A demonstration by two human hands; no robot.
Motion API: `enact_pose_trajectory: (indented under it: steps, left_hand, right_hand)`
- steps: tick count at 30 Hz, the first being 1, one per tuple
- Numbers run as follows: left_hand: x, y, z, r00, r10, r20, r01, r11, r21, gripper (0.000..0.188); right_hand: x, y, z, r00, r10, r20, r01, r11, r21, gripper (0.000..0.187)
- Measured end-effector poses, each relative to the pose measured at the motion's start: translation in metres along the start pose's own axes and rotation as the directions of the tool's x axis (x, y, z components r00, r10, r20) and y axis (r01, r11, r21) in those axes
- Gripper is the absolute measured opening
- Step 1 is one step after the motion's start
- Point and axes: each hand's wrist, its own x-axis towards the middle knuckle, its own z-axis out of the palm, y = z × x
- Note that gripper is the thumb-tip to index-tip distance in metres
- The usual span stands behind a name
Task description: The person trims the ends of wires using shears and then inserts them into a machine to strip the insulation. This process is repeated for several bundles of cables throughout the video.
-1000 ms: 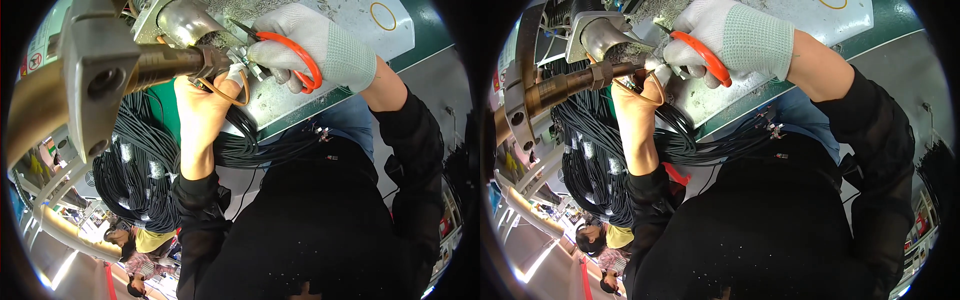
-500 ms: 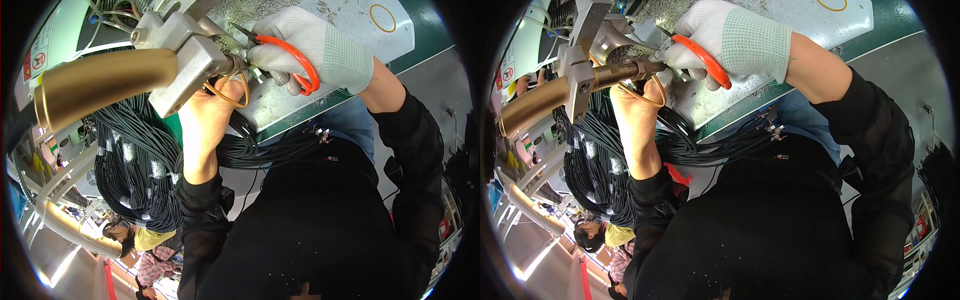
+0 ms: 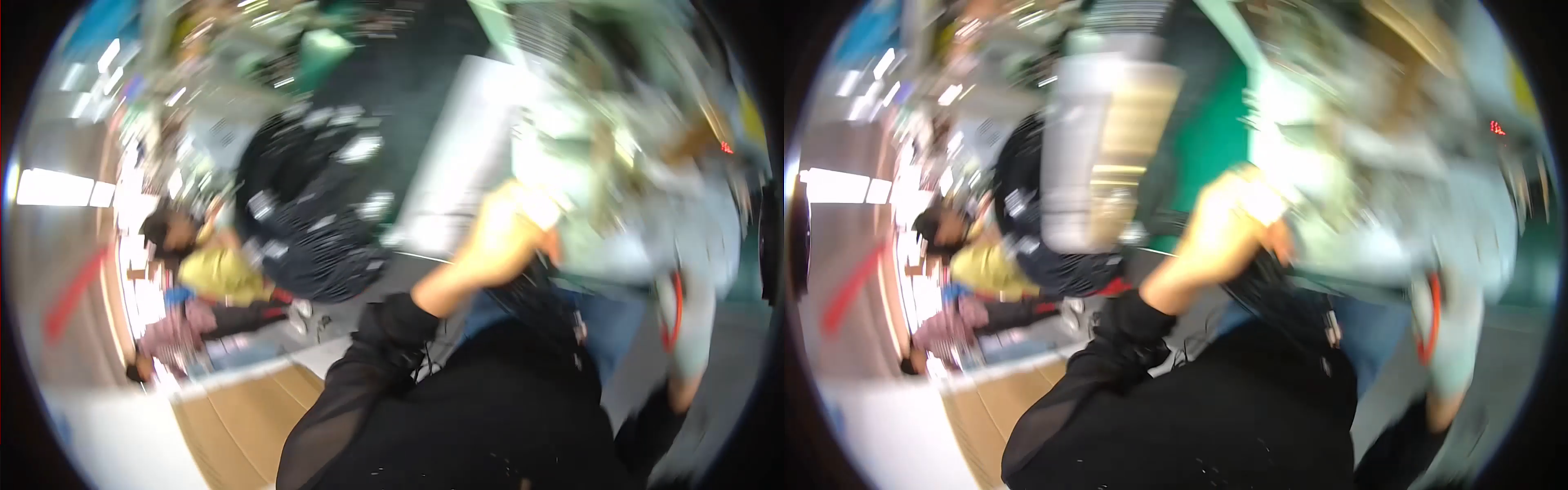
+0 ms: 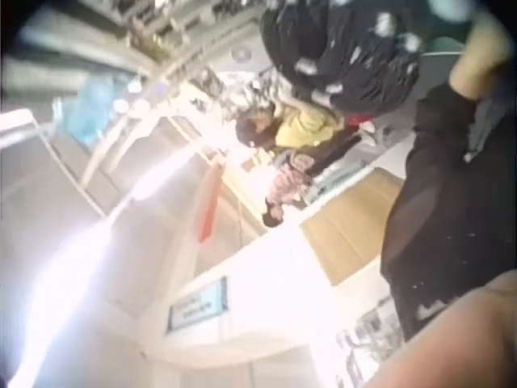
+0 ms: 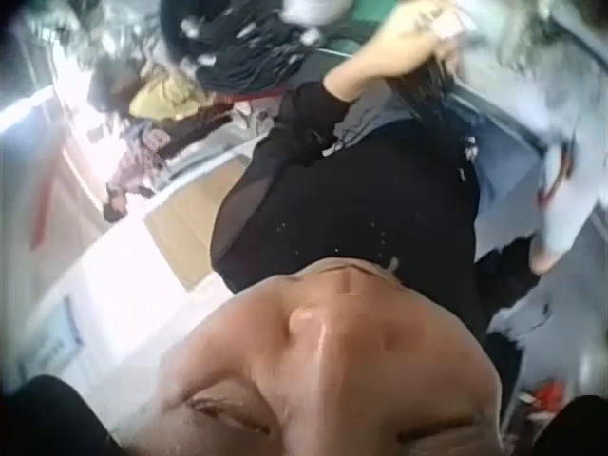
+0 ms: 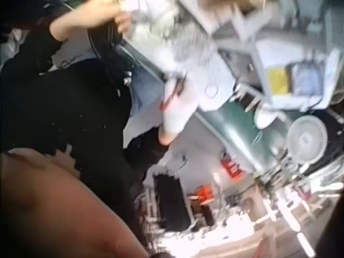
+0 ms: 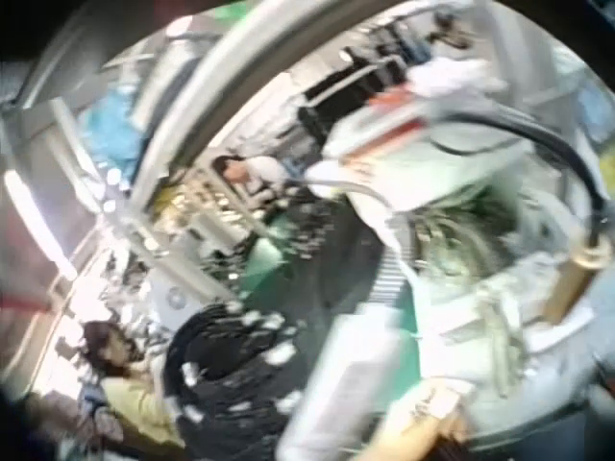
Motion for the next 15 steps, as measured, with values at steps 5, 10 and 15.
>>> enact_pose_trajectory:
  steps: [5, 10, 15]
  left_hand:
    - [-0.013, -0.016, 0.062, 0.815, 0.11, 0.569, -0.227, 0.964, 0.14, 0.022]
    - [-0.031, -0.004, 0.069, 0.879, 0.245, 0.408, -0.357, 0.906, 0.226, 0.016]
    - [-0.049, 0.022, 0.069, 0.903, 0.405, 0.141, -0.415, 0.909, 0.044, 0.02]
  right_hand:
    - [-0.045, -0.004, 0.007, 0.99, 0.133, 0.05, -0.141, 0.959, 0.245, 0.025]
    - [-0.029, -0.022, 0.025, 0.995, -0.025, 0.092, 0.019, 0.998, 0.062, 0.016]
    - [-0.023, 0.011, 0.017, 0.977, 0.066, 0.201, -0.161, 0.849, 0.504, 0.026]
